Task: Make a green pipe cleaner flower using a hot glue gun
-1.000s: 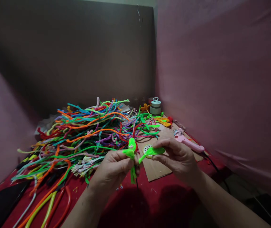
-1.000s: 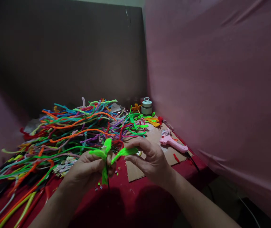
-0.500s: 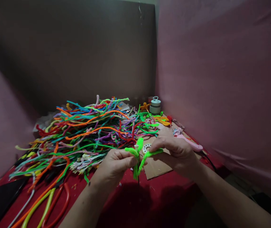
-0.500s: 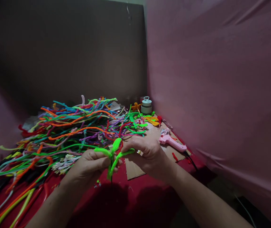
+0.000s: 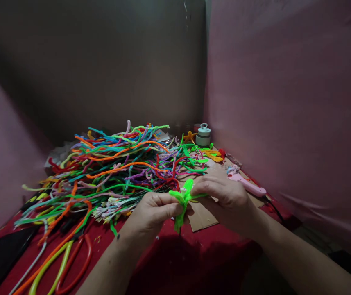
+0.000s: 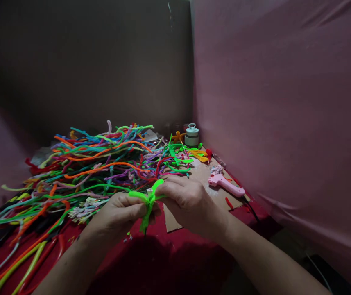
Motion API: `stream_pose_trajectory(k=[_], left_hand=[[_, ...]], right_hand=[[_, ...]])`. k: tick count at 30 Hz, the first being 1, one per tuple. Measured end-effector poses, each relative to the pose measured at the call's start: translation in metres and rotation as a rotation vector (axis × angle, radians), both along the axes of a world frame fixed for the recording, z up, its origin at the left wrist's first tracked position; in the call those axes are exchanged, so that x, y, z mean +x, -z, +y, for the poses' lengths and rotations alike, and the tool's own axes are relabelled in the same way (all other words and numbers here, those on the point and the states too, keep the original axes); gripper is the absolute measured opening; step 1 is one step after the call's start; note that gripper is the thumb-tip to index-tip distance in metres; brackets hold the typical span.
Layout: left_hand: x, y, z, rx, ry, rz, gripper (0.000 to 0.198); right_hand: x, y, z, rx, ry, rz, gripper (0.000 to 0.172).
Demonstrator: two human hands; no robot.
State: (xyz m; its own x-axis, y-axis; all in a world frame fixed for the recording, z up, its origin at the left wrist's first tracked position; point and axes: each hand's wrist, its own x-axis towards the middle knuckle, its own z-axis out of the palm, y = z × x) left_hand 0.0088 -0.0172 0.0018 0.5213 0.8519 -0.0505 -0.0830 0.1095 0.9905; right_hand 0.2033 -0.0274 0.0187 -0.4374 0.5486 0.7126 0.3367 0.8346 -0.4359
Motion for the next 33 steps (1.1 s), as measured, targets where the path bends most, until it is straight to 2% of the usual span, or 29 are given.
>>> stream_pose_trajectory(k=[8,14,16,18,19,21,24,26,29,33], left_hand=[[0.001,-0.001,0.000,0.008,0.004,-0.017,0.013],[0.001,-0.001,0.000,0.057,-0.012,0.021,0.016],[0.001,-0.002,-0.002,0.074,-0.017,0.030,0.017],[0.001,-0.003,-0.004,0.087,-0.029,0.032,0.017],[0.001,-0.003,-0.005,0.094,-0.033,0.028,0.016],[0.001,-0.004,-0.007,0.108,-0.035,0.015,0.015],[0.002,-0.006,-0.009,0.152,-0.022,0.028,0.016],[0.002,-0.007,-0.010,0.193,-0.004,0.060,0.017],[0.003,-0.009,-0.010,0.236,0.009,0.094,0.017],[0.003,-0.012,-0.012,0.249,0.041,0.113,0.017]], right_hand=[[-0.001,0.004,-0.002,0.084,0.071,-0.050,0.013],[-0.003,0.002,-0.003,0.076,0.076,-0.032,0.010],[-0.005,0.004,-0.005,0.073,0.072,0.009,0.011],[-0.009,0.009,-0.010,0.035,0.107,0.145,0.015],[-0.011,0.013,-0.012,-0.016,0.135,0.250,0.017],[-0.016,0.022,-0.017,-0.218,0.153,0.481,0.021],[-0.023,0.033,-0.021,-0.641,-0.039,0.657,0.020],[-0.026,0.036,-0.022,-0.831,-0.193,0.717,0.020],[-0.029,0.033,-0.021,-0.912,-0.312,0.815,0.021],[-0.028,0.026,-0.022,-0.935,-0.332,0.817,0.022]])
